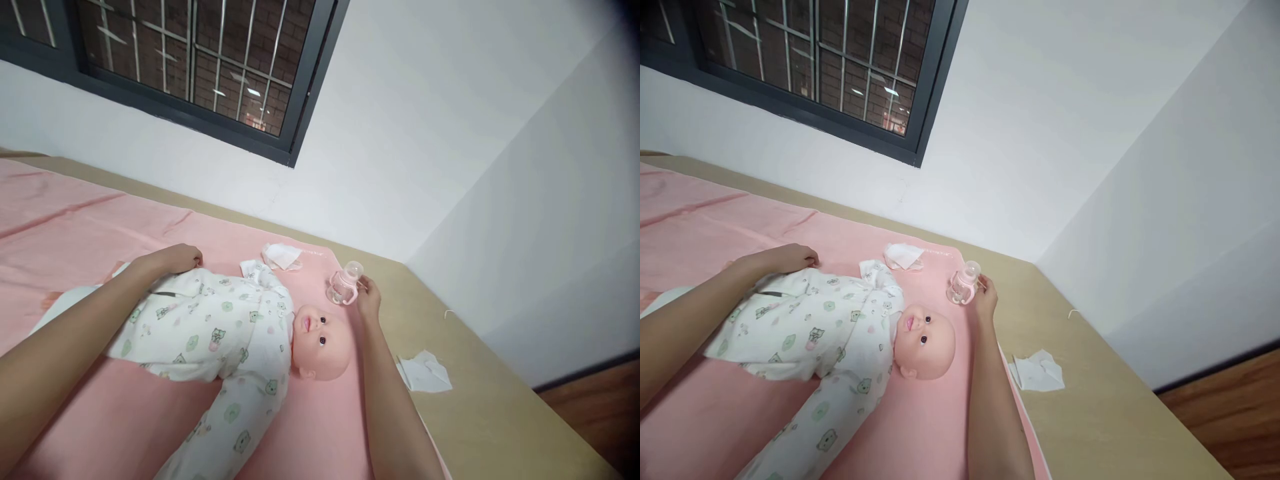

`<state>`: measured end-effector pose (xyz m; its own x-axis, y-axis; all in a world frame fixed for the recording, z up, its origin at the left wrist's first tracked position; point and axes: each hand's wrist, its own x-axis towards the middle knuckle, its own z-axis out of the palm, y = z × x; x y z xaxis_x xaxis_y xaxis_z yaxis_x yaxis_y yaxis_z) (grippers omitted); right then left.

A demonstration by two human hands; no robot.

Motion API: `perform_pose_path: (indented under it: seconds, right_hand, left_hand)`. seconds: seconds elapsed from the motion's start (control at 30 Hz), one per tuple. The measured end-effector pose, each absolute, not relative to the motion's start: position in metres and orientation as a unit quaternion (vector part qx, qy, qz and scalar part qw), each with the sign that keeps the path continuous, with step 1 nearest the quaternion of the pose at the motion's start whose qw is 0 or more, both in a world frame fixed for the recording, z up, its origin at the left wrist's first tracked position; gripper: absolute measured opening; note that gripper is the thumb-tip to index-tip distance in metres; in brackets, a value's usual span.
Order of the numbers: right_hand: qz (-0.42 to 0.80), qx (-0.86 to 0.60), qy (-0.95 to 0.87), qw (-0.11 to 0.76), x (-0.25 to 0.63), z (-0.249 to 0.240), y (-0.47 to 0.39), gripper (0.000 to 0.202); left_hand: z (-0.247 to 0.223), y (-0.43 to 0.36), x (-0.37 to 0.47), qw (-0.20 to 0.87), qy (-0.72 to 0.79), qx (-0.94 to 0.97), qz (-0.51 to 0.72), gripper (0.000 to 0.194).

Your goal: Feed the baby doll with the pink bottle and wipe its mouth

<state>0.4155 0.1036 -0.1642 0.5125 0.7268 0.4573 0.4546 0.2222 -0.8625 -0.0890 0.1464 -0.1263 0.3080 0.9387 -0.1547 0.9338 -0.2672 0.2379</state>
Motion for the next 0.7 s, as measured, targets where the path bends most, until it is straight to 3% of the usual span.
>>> perform_pose_path:
  seconds: [0.17,0.37,0.53,0.7]
  right_hand:
    - [0.080,-0.585,-0.494,0.638,0.404,-0.129,0.102,0.057]
    - [0.134,-0.638,-0.564,0.508,0.389,-0.108,0.093,0.072]
    - [0.102,-0.657,-0.580,0.471,0.379,-0.099,0.088,0.069]
    - [0.105,-0.633,-0.592,0.488,0.361,-0.078,0.076,0.064]
  left_hand:
    - [-0.125,0.145,-0.089,0.145,0.586,0.797,0.016,0.048]
    - [-0.122,0.142,-0.087,0.143,0.587,0.797,0.027,0.048]
    - [-0.115,0.138,-0.086,0.135,0.600,0.787,0.051,0.050]
    - [-0.099,0.131,-0.078,0.106,0.611,0.777,0.103,0.050]
